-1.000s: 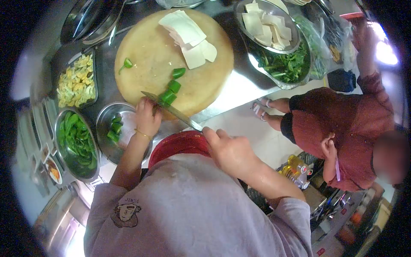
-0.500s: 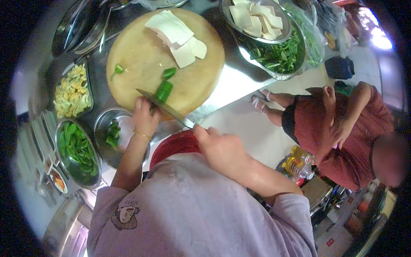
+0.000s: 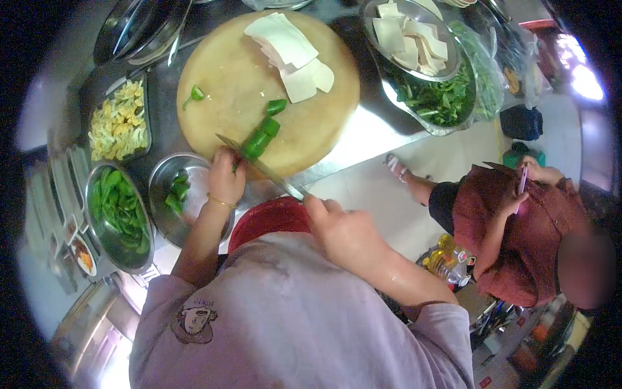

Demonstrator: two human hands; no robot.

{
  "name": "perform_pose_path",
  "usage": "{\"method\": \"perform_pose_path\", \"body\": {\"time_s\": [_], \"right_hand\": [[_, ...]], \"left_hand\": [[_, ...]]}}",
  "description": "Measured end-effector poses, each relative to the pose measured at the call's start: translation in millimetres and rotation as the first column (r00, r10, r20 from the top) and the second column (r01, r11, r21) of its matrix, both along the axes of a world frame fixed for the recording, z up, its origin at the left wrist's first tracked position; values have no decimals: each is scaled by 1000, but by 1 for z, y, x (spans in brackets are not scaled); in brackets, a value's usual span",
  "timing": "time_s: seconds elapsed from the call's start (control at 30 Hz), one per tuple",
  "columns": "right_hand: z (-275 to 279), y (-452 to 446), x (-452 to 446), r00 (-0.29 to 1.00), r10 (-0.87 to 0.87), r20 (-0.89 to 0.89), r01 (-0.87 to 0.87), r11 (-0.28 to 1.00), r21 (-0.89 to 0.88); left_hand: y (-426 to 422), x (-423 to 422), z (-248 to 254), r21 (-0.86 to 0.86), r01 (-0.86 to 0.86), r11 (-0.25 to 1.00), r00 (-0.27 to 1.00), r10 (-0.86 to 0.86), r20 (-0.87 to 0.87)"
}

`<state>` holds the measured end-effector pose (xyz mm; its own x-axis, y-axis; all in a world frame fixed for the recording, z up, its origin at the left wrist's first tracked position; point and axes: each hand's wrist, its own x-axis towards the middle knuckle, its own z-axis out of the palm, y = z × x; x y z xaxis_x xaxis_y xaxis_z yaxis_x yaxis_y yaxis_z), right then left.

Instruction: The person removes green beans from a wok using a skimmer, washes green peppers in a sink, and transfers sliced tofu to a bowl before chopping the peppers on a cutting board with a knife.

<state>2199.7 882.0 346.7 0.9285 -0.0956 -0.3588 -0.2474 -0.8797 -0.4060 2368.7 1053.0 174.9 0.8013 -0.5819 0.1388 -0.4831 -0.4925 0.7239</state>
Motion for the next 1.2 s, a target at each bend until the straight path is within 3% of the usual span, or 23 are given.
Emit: {"method": "perform_pose_path", "body": {"time_s": [0.27, 0.37, 0.53, 0.57, 0.6, 0.63, 0.7, 0.77, 0.8, 0.83, 0.9, 0.97, 1.03, 1.1, 1.17, 1.2], "right_hand": [[-4, 8, 17, 986, 39, -162, -61, 989, -135], [-45, 1, 30, 995, -43, -90, 48, 997, 62], [-45, -10, 19, 983, -170, -66, 182, 935, 303], [-42, -12, 8, 973, -217, -79, 231, 905, 358], [-43, -13, -5, 966, -255, 35, 221, 892, 394], [-49, -14, -23, 921, -390, -26, 346, 783, 517], [-69, -15, -57, 772, -607, -188, 537, 465, 703], [-89, -10, -73, 627, -716, -308, 604, 198, 772], [-96, -8, -75, 547, -749, -375, 612, 52, 789], [-100, -4, -71, 531, -749, -397, 621, 24, 784], [-109, 12, -56, 500, -737, -455, 641, -39, 767], [-109, 25, -38, 587, -659, -470, 630, 6, 777], [-93, 45, -12, 687, -556, -467, 577, 27, 816], [-71, 51, 3, 825, -424, -373, 519, 310, 796], [-58, 59, 20, 951, -225, -211, 305, 590, 748], [-58, 68, 28, 966, -206, -154, 250, 607, 754]], "left_hand": [[1, 4, 1, 42, 48, 998, 998, -50, 48], [0, 10, -1, -30, 70, 997, 998, -70, 10], [8, 82, 9, -65, -220, 973, 975, 222, 19], [2, 103, 16, -36, -144, 989, 966, 149, 212], [-6, 121, 23, 3, -83, 997, 918, 76, 389], [-11, 129, 26, 52, -35, 998, 834, 1, 551], [-32, 109, 30, 91, 125, 988, 912, -151, 382], [-58, 77, 34, 30, 372, 928, 917, -373, 142], [-66, 64, 25, 63, 381, 922, 897, -386, 214], [-73, 53, 20, 97, 388, 916, 873, -399, 281], [-77, 37, 13, 19, 405, 914, 901, -403, 161], [-73, 17, 13, -93, 339, 936, 941, -336, 46], [-55, 7, 22, -219, 137, 966, 988, -149, -38], [-8, 5, 31, -294, -90, 952, 996, 86, -25], [53, 4, 45, -305, -257, 917, 954, 290, 68], [81, -1, 41, -299, -318, 899, 944, 331, -9]]}}
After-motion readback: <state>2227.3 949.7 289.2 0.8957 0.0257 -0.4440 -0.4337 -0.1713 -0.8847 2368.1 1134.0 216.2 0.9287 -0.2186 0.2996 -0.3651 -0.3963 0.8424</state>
